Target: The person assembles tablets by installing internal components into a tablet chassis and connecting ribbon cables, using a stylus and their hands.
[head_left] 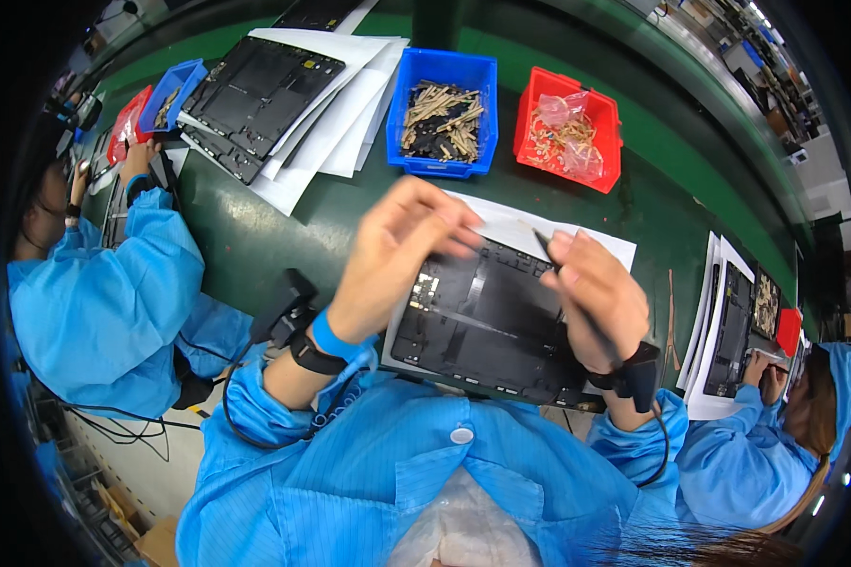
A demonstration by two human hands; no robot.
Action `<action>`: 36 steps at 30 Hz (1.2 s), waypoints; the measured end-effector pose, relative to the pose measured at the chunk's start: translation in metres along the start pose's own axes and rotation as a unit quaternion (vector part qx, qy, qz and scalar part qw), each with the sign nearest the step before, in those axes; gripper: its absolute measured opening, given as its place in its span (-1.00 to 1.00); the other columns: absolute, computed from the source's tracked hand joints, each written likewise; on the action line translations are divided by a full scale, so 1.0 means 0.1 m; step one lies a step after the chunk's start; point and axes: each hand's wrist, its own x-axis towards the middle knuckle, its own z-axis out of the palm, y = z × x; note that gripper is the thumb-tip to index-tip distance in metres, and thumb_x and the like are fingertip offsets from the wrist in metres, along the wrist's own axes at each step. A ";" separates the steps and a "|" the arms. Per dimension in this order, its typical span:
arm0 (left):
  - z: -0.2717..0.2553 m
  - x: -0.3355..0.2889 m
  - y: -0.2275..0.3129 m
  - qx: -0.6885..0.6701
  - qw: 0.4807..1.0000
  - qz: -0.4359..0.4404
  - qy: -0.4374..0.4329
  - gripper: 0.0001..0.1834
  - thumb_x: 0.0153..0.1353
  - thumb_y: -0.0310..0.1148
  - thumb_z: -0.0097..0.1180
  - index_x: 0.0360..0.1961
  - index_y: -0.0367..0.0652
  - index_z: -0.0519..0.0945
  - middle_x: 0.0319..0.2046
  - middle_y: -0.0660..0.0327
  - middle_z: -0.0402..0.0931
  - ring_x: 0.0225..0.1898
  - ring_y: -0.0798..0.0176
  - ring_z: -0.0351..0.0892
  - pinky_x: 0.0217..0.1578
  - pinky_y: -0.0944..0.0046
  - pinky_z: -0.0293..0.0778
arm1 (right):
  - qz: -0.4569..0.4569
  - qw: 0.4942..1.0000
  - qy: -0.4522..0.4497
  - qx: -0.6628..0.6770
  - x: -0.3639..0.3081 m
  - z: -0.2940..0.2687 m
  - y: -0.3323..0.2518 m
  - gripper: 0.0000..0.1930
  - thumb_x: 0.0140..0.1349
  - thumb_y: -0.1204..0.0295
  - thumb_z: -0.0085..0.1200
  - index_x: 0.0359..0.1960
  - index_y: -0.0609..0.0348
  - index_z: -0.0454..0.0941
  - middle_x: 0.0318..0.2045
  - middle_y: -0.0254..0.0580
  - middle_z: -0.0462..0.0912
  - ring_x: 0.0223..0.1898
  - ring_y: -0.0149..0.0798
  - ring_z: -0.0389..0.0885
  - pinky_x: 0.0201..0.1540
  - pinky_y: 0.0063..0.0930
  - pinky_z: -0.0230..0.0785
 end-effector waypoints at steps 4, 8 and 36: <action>-0.36 0.02 -0.03 0.514 0.816 0.261 -0.032 -0.87 0.20 -0.43 0.22 -0.22 -0.15 0.64 -0.09 0.12 0.58 -0.06 0.07 0.56 -0.01 0.08 0.43 | 0.296 0.940 0.083 0.147 -0.09 0.30 -0.01 -0.82 0.10 0.66 0.32 -0.25 0.35 0.62 -0.21 -0.06 0.74 -0.19 -0.26 0.71 -0.08 -0.47 0.54; -0.32 -0.07 -0.19 0.663 0.692 0.275 -0.076 -0.71 0.04 -0.33 0.34 -0.15 0.10 0.72 0.05 0.31 0.51 0.21 0.07 0.34 0.23 -0.22 0.09 | 0.402 0.887 0.066 0.217 -0.16 0.53 0.04 -0.85 0.15 0.60 0.30 -0.26 0.35 0.63 -0.26 -0.12 0.75 -0.22 -0.38 0.70 -0.11 -0.54 0.53; -0.22 -0.10 -0.29 0.709 0.651 0.264 -0.056 -0.59 0.00 -0.35 0.33 -0.04 0.16 0.68 0.05 0.33 0.46 0.26 0.06 0.28 0.26 -0.37 -0.02 | 0.379 0.912 0.043 0.150 -0.16 0.63 0.02 -0.87 0.16 0.59 0.30 -0.26 0.34 0.65 -0.26 -0.14 0.74 -0.24 -0.39 0.69 -0.13 -0.53 0.52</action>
